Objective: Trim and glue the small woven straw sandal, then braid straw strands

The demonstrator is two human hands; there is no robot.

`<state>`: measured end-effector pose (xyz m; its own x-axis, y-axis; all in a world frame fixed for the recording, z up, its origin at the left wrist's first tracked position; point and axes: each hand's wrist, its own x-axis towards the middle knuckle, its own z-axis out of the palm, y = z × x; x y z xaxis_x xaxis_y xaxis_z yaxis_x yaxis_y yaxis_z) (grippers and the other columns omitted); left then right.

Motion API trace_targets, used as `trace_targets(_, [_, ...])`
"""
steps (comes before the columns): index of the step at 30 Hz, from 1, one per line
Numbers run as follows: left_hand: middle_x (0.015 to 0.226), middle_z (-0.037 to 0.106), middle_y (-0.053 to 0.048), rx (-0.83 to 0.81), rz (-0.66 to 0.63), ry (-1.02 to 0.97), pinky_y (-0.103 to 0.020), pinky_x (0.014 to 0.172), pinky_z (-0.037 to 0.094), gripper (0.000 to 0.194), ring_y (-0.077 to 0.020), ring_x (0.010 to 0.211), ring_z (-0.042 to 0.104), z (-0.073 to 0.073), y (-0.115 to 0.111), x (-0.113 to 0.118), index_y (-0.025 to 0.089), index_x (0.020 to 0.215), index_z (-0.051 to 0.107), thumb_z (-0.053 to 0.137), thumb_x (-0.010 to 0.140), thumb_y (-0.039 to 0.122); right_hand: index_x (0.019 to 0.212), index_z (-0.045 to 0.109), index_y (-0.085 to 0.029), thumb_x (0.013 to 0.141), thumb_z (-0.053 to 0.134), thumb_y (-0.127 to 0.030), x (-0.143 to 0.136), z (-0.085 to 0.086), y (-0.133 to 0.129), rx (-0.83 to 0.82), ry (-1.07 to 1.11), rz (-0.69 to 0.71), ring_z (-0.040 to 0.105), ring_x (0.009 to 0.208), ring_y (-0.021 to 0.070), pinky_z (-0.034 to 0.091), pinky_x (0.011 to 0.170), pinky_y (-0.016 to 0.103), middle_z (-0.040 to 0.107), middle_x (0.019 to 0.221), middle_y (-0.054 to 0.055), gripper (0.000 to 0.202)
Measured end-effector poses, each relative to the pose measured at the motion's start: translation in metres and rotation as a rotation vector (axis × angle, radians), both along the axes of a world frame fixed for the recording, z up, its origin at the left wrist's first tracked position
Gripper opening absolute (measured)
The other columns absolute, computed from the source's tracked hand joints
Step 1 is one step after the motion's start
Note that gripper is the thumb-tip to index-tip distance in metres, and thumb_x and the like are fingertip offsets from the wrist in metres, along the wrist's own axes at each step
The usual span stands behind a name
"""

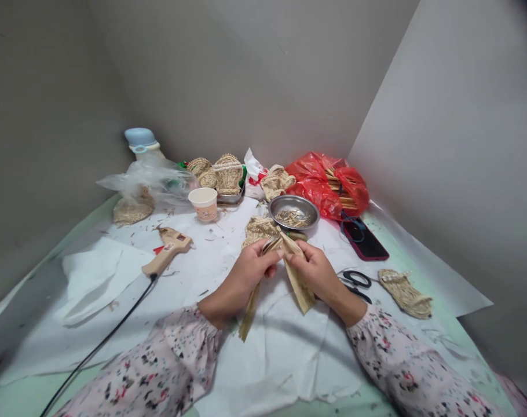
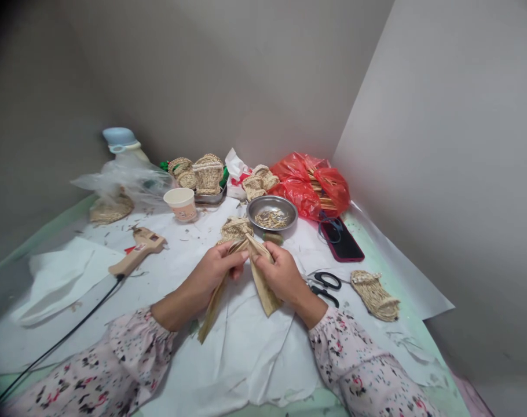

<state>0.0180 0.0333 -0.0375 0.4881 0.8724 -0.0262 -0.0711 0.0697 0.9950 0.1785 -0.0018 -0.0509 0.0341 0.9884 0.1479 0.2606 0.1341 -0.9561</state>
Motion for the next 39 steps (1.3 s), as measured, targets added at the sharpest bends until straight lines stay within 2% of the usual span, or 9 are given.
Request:
trace_targets(3, [0.054,0.047,0.007,0.031,0.034,0.069,-0.023,0.051,0.031,0.023,-0.0090,0.050,0.040,0.002,-0.003,0.001,0.017,0.082,0.057,0.069,0.077,0.036,0.079,0.055,-0.020,0.081,0.055,-0.033,0.000,-0.002,0.000,0.010,-0.015,0.000,0.046,0.064,0.0138,0.037,0.059,0.025,0.050,0.068,-0.004,0.014])
trace_targets(7, [0.052,0.046,0.008,0.042,0.064,0.150,-0.023,0.050,0.030,0.025,-0.0094,0.047,0.039,0.002,-0.004,0.003,0.017,0.081,0.058,0.069,0.076,0.039,0.079,0.056,-0.020,0.080,0.056,-0.030,0.000,-0.005,0.001,0.027,-0.037,-0.016,0.047,0.065,0.0142,0.038,0.060,0.025,0.051,0.068,-0.005,0.011])
trace_targets(15, [0.051,0.048,0.006,0.106,0.092,0.215,-0.024,0.051,0.032,0.025,-0.0107,0.048,0.041,-0.002,-0.003,0.004,0.019,0.070,0.052,0.062,0.080,0.039,0.080,0.057,-0.019,0.083,0.054,-0.029,-0.003,-0.002,-0.002,0.050,-0.072,-0.055,0.048,0.066,0.0144,0.038,0.063,0.026,0.053,0.069,-0.004,0.010])
trace_targets(23, [0.050,0.050,0.006,0.147,0.087,0.214,-0.024,0.051,0.032,0.030,-0.0112,0.047,0.043,-0.009,-0.002,0.004,0.019,0.066,0.050,0.058,0.083,0.043,0.076,0.055,-0.020,0.079,0.053,-0.024,-0.004,-0.002,-0.003,0.071,-0.082,-0.101,0.046,0.064,0.0145,0.037,0.062,0.025,0.051,0.066,-0.005,0.005])
trace_targets(31, [0.049,0.048,0.006,0.170,0.113,0.299,-0.025,0.052,0.033,0.023,-0.0121,0.047,0.043,-0.004,-0.010,0.007,0.020,0.065,0.049,0.056,0.083,0.034,0.080,0.057,-0.020,0.078,0.055,-0.024,-0.004,-0.004,-0.002,0.094,-0.059,-0.101,0.050,0.068,0.0157,0.039,0.064,0.026,0.055,0.071,-0.004,0.005])
trace_targets(35, [0.050,0.048,0.006,0.239,0.143,0.333,-0.025,0.055,0.034,0.023,-0.0130,0.050,0.044,-0.004,-0.011,0.007,0.020,0.064,0.047,0.055,0.082,0.032,0.091,0.061,-0.019,0.078,0.054,-0.021,-0.005,-0.003,-0.001,0.112,-0.063,-0.063,0.054,0.076,0.0172,0.041,0.071,0.027,0.061,0.081,-0.002,0.015])
trace_targets(39, [0.050,0.047,0.006,0.287,0.188,0.376,-0.025,0.055,0.033,0.021,-0.0132,0.050,0.043,-0.005,-0.010,0.006,0.020,0.064,0.048,0.055,0.081,0.032,0.083,0.061,-0.018,0.080,0.053,-0.025,-0.005,-0.005,-0.001,0.098,-0.126,-0.089,0.052,0.071,0.0167,0.040,0.067,0.027,0.058,0.074,-0.003,0.010])
